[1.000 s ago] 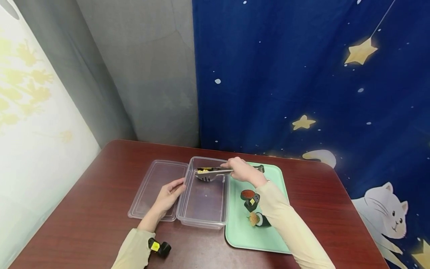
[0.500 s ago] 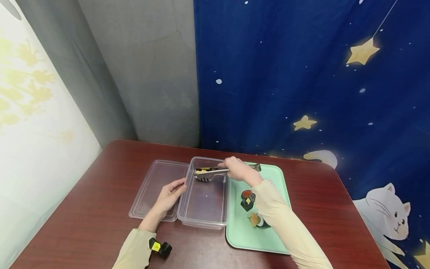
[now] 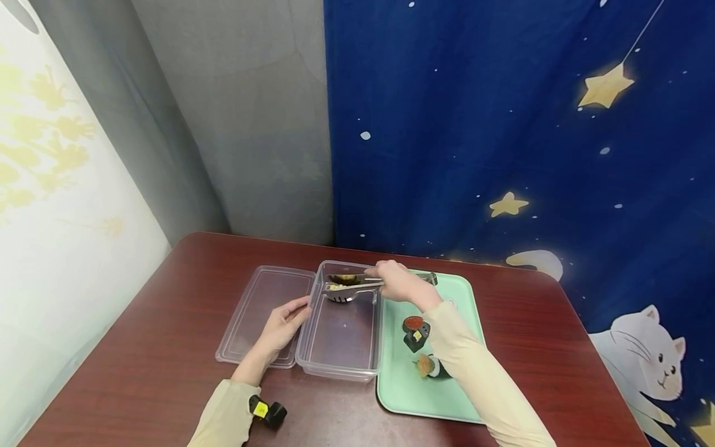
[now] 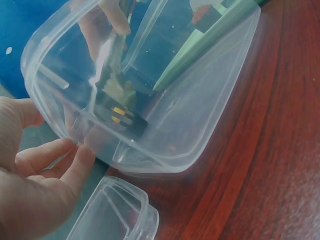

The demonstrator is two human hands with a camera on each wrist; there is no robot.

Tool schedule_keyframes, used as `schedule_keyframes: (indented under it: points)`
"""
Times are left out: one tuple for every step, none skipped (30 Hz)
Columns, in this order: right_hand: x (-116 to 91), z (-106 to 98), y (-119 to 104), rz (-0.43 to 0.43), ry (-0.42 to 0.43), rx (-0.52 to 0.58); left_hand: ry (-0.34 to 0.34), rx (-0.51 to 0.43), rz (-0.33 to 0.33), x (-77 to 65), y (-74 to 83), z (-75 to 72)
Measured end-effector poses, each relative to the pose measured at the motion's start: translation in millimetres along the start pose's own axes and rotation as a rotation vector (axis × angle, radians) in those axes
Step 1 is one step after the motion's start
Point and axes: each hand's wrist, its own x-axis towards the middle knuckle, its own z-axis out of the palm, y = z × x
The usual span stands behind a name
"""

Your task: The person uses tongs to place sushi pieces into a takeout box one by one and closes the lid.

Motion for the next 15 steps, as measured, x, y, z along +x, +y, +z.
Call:
schedule_keyframes:
  points:
    - [-3,-1,1,-0.008,0.019,0.003,0.000,-0.001,0.001,0.0,0.1,0.4]
    - [-6,-3,1,-0.016,0.040,0.008,0.001,-0.001,0.003,0.0,0.1,0.7]
    - [-10,-4,2,-0.021,0.061,0.010,0.002,-0.001,0.004,0.0,0.1,0.9]
    - [-14,-5,3,-0.026,0.083,0.012,0.003,0.000,0.006,0.0,0.1,0.9]
    - [-18,-7,4,-0.030,0.104,0.025,0.005,0.003,0.008,0.0,0.0,0.9]
    - [-22,-8,5,-0.035,0.127,0.032,0.006,0.004,0.005,0.1,-0.1,0.9]
    - [-25,-9,7,-0.042,0.148,0.039,0.006,0.008,0.006,0.0,-0.2,0.6]
    - [-29,-10,8,-0.046,0.166,0.048,0.007,0.013,0.007,-0.1,-0.3,0.2]
    - [-33,-11,10,-0.047,0.186,0.051,0.006,0.016,0.007,-0.1,-0.4,-0.1]
    - [-37,-11,12,-0.052,0.207,0.056,0.006,0.019,0.008,-0.1,-0.5,-0.3]
    - [-41,-12,15,-0.059,0.231,0.056,0.005,0.021,0.009,0.0,-0.8,-0.4]
    - [-45,-12,17,-0.066,0.257,0.058,0.004,0.022,0.008,0.0,-0.9,-0.5]
    - [-49,-12,19,-0.074,0.283,0.053,0.004,0.023,0.008,0.0,-1.0,-0.6]
    - [-53,-12,21,-0.078,0.309,0.055,0.005,0.026,0.009,0.0,-1.2,-0.6]
    - [-57,-12,24,-0.081,0.334,0.061,0.005,0.027,0.009,-0.1,-1.2,-0.7]
